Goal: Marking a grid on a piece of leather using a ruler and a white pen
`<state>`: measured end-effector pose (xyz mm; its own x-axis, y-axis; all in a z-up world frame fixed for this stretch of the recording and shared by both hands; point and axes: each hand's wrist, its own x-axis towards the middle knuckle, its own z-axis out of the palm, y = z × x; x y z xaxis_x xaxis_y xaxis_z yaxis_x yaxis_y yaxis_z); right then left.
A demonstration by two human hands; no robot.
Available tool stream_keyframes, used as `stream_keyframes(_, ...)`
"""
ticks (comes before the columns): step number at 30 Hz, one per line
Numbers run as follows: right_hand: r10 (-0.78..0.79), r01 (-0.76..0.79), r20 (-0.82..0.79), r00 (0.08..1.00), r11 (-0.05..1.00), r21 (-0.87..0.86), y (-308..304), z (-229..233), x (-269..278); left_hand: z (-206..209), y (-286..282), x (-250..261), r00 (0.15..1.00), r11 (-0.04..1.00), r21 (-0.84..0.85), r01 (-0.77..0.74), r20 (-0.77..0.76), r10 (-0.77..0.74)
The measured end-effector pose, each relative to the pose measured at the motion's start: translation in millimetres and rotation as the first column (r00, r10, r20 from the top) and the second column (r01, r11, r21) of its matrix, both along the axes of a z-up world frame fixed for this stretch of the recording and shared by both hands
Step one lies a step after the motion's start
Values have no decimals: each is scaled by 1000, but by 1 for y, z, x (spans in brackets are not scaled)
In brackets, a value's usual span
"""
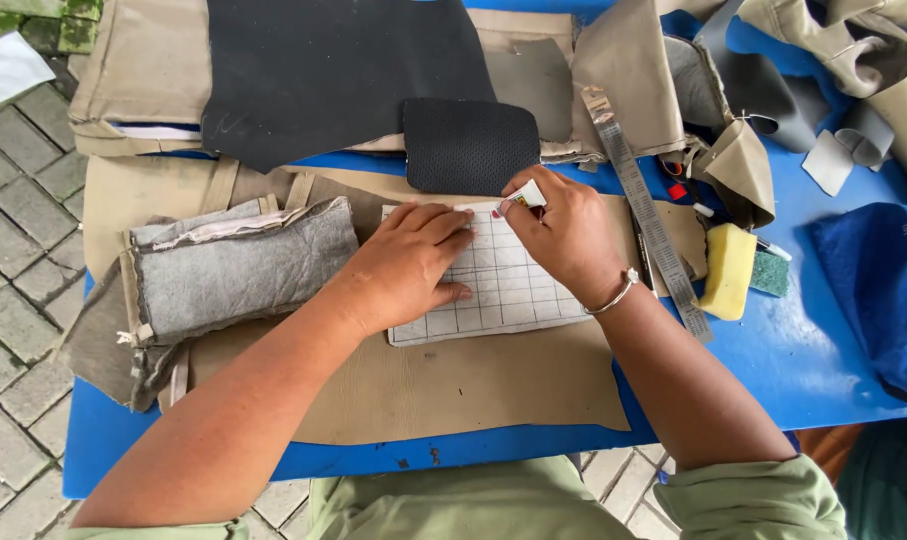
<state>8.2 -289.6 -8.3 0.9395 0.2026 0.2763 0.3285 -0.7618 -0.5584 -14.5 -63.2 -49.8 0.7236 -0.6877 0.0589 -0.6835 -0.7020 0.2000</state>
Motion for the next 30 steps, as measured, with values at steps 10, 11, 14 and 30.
stream_keyframes(10,77,-78,-68,995,997,-9,-2,-9,-5,-4,0,-2,999,998,-51,-21,39,23)
stream_keyframes(11,78,-80,-93,993,997,-22,-1,-6,-8,-2,0,-2,999,998,-54,-18,35,20)
stream_keyframes(14,86,-93,-136,987,995,-47,-2,-1,-21,-3,1,-2,1000,998,-64,-15,5,15)
stream_keyframes(30,277,-286,-245,929,958,-2,-11,20,-63,2,4,-3,1000,997,-76,-6,3,6)
